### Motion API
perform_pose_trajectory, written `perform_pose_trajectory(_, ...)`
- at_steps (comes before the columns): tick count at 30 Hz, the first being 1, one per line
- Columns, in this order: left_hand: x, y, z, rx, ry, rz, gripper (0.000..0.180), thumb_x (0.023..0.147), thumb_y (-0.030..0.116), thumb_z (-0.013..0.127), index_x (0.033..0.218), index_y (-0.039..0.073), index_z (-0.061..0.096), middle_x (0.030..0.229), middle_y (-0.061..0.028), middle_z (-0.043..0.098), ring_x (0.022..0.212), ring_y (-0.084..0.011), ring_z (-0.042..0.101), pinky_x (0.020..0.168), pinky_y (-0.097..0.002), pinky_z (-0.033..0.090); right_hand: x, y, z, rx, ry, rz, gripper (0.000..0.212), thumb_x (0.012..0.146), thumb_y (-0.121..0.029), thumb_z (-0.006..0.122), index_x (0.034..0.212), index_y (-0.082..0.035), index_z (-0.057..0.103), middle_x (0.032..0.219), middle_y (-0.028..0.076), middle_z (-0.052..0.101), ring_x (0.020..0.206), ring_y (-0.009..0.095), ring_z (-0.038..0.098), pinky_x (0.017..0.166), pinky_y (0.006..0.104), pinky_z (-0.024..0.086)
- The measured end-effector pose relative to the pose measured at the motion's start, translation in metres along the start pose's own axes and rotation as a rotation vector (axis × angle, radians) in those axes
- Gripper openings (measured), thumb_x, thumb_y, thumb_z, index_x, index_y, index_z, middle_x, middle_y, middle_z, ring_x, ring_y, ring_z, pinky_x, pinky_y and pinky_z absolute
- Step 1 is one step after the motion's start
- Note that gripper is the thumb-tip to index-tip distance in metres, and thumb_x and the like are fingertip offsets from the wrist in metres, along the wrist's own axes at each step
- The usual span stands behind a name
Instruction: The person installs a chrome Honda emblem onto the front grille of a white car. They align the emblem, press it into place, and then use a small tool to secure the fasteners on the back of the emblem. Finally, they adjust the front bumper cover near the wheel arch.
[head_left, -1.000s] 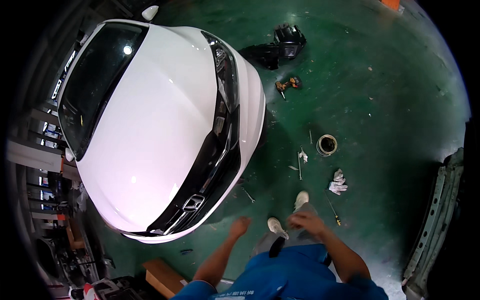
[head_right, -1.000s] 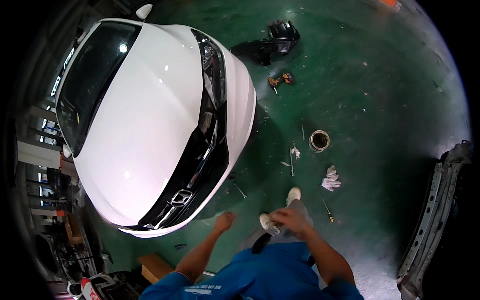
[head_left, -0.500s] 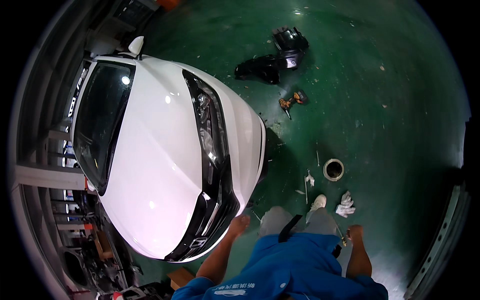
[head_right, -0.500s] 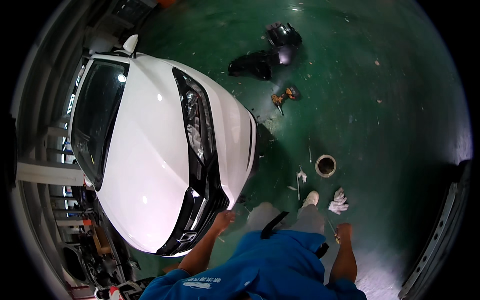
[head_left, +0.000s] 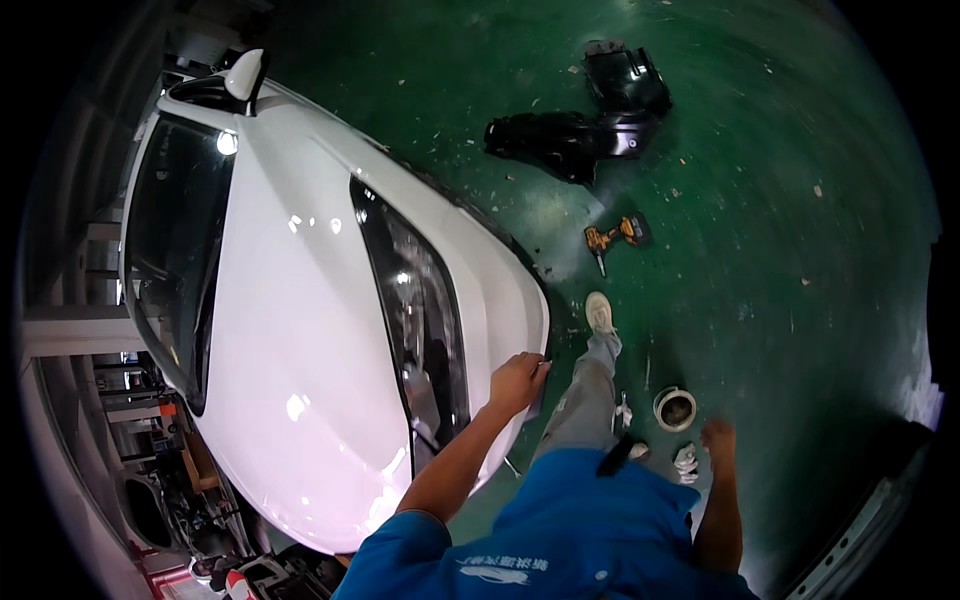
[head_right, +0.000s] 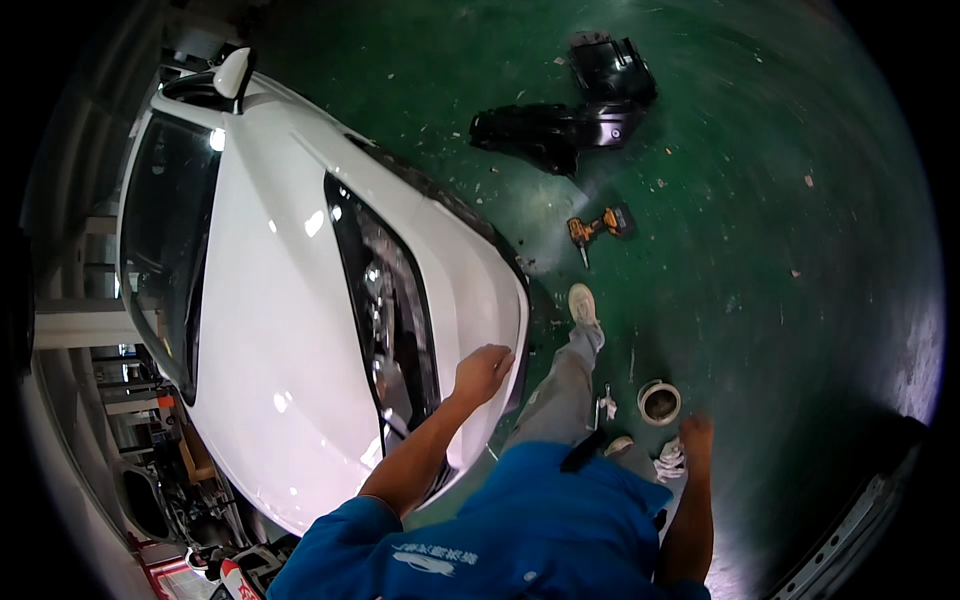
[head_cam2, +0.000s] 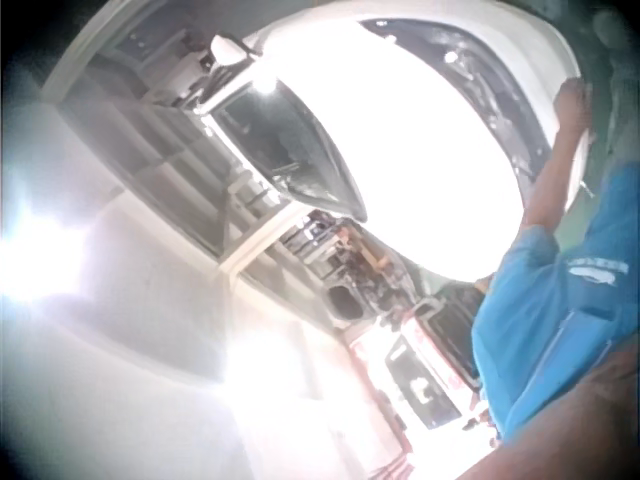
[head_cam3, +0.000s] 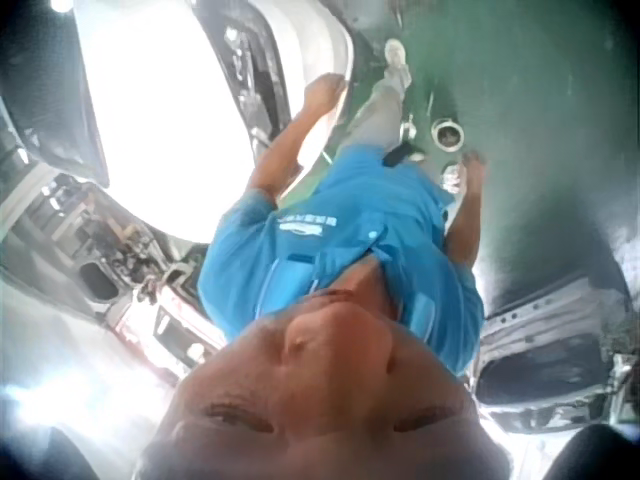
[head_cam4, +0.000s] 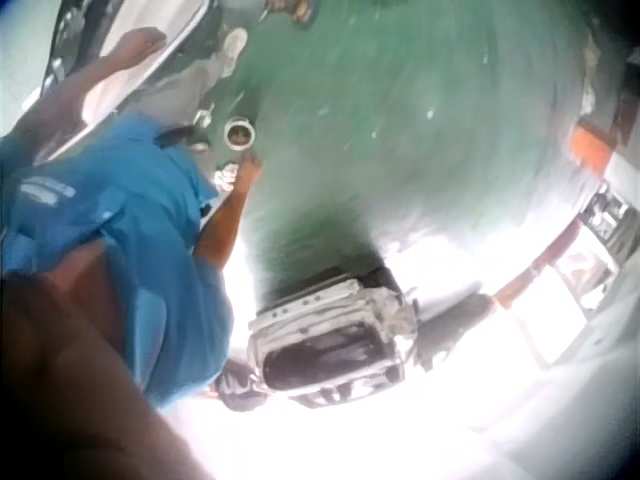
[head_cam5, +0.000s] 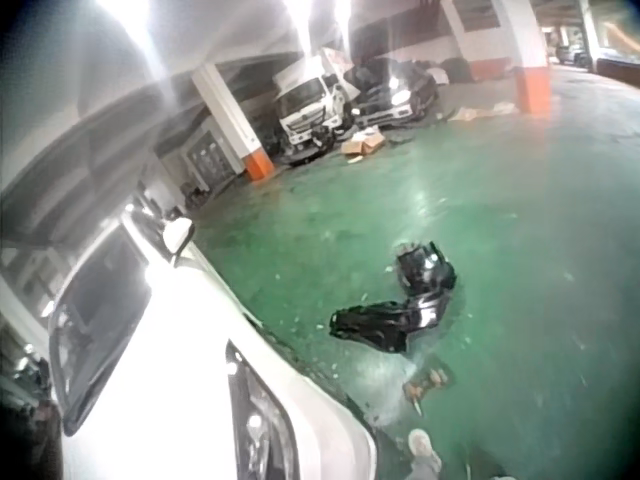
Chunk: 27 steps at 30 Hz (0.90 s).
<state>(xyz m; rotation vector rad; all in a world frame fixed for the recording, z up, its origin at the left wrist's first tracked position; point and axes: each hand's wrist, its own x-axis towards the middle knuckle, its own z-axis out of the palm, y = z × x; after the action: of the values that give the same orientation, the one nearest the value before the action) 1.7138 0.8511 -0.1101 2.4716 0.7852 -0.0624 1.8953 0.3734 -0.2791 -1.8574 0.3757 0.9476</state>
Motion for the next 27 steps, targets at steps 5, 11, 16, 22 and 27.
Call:
perform_pose_trajectory(5,0.156,-0.035,-0.029,0.156,0.004,-0.010,0.037,0.098,0.039,0.063,0.077,0.008,0.064,0.079,-0.0144,0.067,0.075,-0.0391,0.067,0.066,-0.0539,0.051,0.011,-0.073,0.024,-0.206,0.075,0.094,0.019,0.094,-0.015,0.063,0.100,0.000,0.070,0.081,0.010,0.071,0.066,0.016,0.066,0.055,0.0305,0.050)
perform_pose_trajectory(11,0.265,-0.075,-0.059,0.322,-0.128,-0.129,0.039,0.099,0.039,0.063,0.076,0.008,0.067,0.075,-0.0173,0.070,0.075,-0.0397,0.069,0.065,-0.0533,0.053,0.053,-0.201,0.063,-0.185,0.081,0.059,0.030,0.099,-0.022,0.063,0.115,0.001,0.072,0.092,0.010,0.074,0.077,0.017,0.068,0.069,0.0324,0.054)
perform_pose_trajectory(16,0.306,-0.105,-0.050,0.245,-0.080,-0.240,0.038,0.100,0.038,0.063,0.080,0.006,0.068,0.075,-0.0170,0.071,0.074,-0.0389,0.070,0.066,-0.0513,0.053,0.123,-0.257,0.096,-0.232,-0.050,0.021,0.029,0.098,-0.022,0.064,0.114,0.000,0.073,0.090,0.008,0.073,0.076,0.015,0.067,0.068,0.0324,0.053)
perform_pose_trajectory(22,0.283,-0.065,-0.020,-0.476,-0.004,-0.649,0.033,0.105,0.032,0.060,0.104,0.000,0.070,0.079,-0.0086,0.071,0.071,-0.0183,0.067,0.069,-0.0334,0.054,0.263,-0.263,0.194,-0.326,-0.357,-0.029,0.025,0.099,-0.023,0.062,0.106,-0.002,0.073,0.086,0.010,0.072,0.072,0.019,0.065,0.068,0.0330,0.051)
perform_pose_trajectory(27,0.194,-0.033,0.070,-0.933,0.017,-1.156,0.038,0.108,0.034,0.057,0.114,-0.002,0.068,0.092,-0.0074,0.072,0.079,-0.0139,0.067,0.074,-0.0293,0.053,0.319,-0.308,0.307,-0.637,-0.731,-0.322,0.028,0.099,-0.030,0.066,0.109,-0.005,0.072,0.089,0.018,0.070,0.080,0.033,0.069,0.076,0.0409,0.053)
